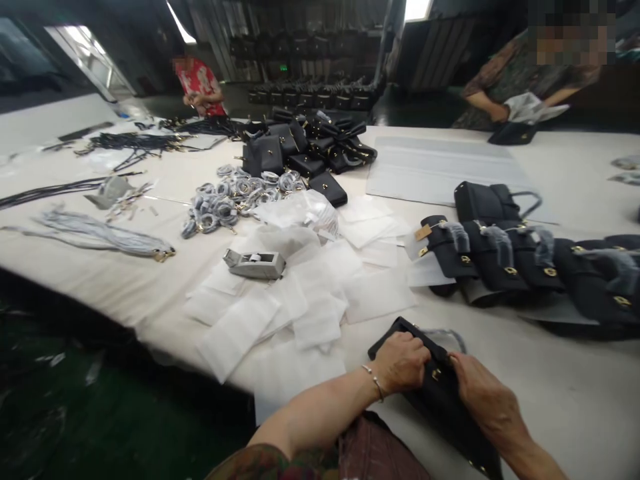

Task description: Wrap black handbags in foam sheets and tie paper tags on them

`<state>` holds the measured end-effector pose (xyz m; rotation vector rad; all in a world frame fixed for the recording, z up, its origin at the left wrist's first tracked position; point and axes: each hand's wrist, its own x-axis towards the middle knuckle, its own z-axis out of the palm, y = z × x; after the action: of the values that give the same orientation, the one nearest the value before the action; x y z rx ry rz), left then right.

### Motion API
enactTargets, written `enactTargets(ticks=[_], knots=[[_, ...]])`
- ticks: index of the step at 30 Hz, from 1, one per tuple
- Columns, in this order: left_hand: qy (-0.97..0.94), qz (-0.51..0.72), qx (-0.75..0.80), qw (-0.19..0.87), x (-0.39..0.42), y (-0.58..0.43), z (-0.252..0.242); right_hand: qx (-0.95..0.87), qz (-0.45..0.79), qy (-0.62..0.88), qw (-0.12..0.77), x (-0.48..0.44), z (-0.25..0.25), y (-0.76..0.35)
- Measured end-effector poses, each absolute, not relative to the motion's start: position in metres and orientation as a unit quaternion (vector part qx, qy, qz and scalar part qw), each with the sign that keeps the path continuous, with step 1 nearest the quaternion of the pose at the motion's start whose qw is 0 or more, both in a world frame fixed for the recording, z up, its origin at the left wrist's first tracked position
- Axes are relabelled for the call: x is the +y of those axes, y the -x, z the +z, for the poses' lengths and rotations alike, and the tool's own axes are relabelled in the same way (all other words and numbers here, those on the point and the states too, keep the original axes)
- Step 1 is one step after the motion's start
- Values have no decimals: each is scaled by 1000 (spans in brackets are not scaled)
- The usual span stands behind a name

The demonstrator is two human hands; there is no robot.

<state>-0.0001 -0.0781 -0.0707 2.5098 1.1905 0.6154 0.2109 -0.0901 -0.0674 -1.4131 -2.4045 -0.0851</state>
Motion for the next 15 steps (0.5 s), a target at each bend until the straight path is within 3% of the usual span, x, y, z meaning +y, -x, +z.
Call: enactTargets(ticks=[3, 6, 10, 12, 15], knots=[[-872, 216, 417, 142, -78, 0, -69, -807, 43, 567, 161, -67, -68, -222], [-873, 209, 417, 140, -79, 1, -68, -714, 55, 667, 205, -42, -53, -225], [-873, 210, 416, 145, -79, 0, -70, -760, -15, 574, 305, -13, -26, -194], [-868, 216, 419, 156, -79, 0, -72, -827, 34, 489, 276, 2, -20, -161], [-864, 225, 418, 168, -79, 0, -74, -888, 124, 423, 127, 33, -28, -102]])
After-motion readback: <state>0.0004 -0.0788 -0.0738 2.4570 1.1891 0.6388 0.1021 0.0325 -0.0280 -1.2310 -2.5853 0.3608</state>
